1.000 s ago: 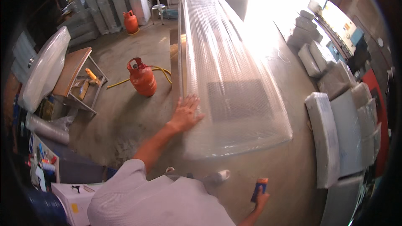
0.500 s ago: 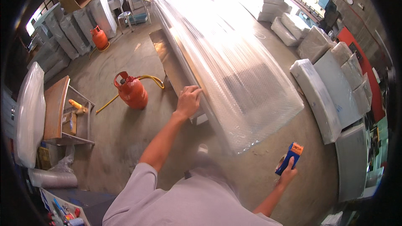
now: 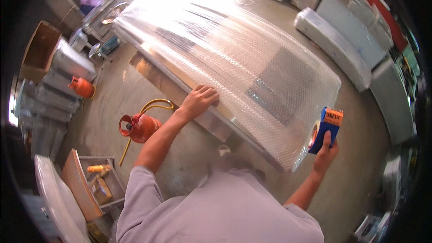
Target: The person wraps a large furniture piece with bubble wrap and secures it using a handheld tape dispenser. They repeatedly apply tape along the edges and seams to hold the bubble wrap in place.
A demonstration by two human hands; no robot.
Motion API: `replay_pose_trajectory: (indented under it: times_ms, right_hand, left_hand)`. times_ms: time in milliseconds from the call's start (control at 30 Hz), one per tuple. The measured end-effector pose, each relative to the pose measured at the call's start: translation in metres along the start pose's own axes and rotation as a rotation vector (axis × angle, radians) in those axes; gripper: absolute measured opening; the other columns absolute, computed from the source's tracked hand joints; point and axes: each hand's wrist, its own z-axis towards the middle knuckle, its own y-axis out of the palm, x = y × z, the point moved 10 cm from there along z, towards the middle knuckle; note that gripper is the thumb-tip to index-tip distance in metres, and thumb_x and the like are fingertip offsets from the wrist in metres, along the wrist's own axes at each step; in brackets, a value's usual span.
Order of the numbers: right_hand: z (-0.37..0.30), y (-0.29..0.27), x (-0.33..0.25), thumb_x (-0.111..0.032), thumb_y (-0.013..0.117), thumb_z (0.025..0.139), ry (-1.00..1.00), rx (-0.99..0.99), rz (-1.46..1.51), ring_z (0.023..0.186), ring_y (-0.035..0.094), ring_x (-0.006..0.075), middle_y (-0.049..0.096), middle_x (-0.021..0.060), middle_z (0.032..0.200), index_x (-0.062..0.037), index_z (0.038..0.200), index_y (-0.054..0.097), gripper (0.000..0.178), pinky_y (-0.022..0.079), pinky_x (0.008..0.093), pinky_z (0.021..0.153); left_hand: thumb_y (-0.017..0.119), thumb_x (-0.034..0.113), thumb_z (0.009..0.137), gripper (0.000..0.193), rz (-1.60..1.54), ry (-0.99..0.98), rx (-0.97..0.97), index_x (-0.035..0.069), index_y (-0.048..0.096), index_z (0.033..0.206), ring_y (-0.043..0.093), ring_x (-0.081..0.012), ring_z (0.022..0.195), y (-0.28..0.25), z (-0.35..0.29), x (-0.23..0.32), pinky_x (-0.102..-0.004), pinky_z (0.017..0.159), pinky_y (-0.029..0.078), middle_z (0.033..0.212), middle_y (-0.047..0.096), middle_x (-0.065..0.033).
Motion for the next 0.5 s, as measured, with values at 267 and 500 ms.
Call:
replay_pose_trajectory:
  times_ms: [267, 500]
  right_hand:
    - [-0.063, 0.031, -0.037, -0.043, 0.066, 0.102, 0.114, 0.111, -0.077, 0.064, 0.066, 0.0135, 0.072, 0.0073, 0.088, 0.003, 0.109, 0.069, 0.047, 0.055, 0.0283, 0.058]
    - [-0.178, 0.103, -0.005, -0.045, 0.07, 0.099, 0.403, 0.259, 0.06, 0.064, 0.067, 0.015, 0.071, 0.0085, 0.085, 0.0021, 0.105, 0.071, 0.047, 0.056, 0.0296, 0.058]
  left_hand:
    - [0.071, 0.008, 0.077, 0.029, -0.18, 0.183, 0.09, 0.006, 0.066, 0.106, 0.063, -0.0261, 0.099, -0.005, -0.008, -0.009, -0.0411, 0.091, 0.052, 0.104, 0.063, -0.0076]
    - [0.071, 0.006, 0.081, 0.028, -0.405, 0.368, 0.012, 0.004, 0.064, 0.108, 0.06, -0.0298, 0.097, 0.012, -0.008, -0.019, -0.0433, 0.084, 0.048, 0.107, 0.063, -0.0118]
